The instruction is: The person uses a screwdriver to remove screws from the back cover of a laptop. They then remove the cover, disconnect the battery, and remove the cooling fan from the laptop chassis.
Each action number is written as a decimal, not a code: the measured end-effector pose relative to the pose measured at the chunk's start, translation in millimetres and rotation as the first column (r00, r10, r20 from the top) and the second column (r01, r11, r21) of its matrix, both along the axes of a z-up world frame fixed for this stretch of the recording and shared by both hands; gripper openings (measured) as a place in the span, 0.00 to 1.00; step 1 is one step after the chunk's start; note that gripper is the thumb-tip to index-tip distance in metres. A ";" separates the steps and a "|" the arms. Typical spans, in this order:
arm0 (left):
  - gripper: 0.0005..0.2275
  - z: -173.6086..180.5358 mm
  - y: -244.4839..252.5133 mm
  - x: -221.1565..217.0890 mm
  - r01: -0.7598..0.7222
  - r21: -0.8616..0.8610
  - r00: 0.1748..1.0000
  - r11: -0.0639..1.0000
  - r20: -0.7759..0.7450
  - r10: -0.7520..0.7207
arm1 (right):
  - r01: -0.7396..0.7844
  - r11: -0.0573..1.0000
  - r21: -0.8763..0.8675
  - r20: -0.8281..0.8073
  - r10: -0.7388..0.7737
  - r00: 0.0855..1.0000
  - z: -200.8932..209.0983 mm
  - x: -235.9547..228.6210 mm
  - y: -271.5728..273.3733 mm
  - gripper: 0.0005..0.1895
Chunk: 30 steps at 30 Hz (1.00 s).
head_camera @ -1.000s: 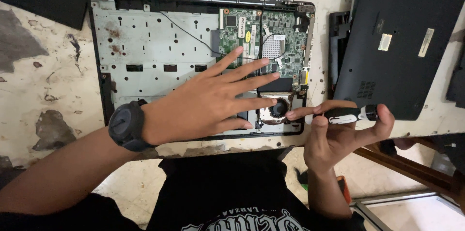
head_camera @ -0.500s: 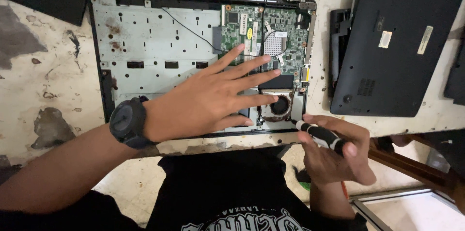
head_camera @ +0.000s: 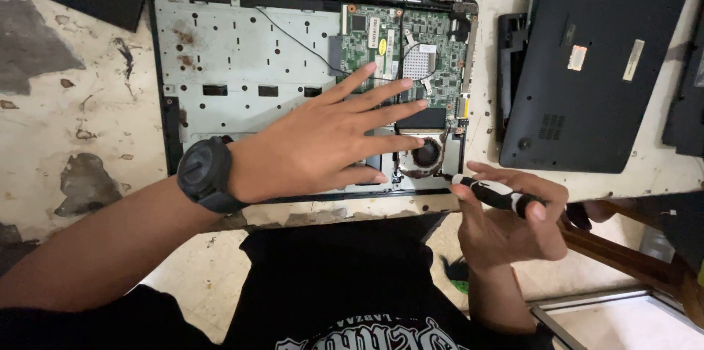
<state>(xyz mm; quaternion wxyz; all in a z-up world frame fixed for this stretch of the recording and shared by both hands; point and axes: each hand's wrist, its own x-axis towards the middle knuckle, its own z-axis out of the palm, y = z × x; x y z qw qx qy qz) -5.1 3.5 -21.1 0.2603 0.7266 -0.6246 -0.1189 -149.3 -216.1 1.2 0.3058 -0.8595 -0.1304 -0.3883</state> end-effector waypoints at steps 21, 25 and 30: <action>0.27 -2.0 -0.2 1.9 0.006 0.014 0.997 1.000 0.076 -0.007 | -0.027 0.987 0.156 -0.088 0.041 0.995 -7.7 -12.2 1.8 0.27; 0.27 -0.6 0.4 0.5 0.017 -0.001 0.998 1.000 0.059 -0.017 | -0.045 0.979 0.199 -0.104 0.067 0.992 -6.9 -18.3 2.6 0.33; 0.25 3.1 2.6 1.9 0.019 -0.030 1.000 0.999 0.001 -0.019 | 0.016 0.996 0.093 -0.012 -0.015 1.000 -15.6 -13.1 -3.7 0.33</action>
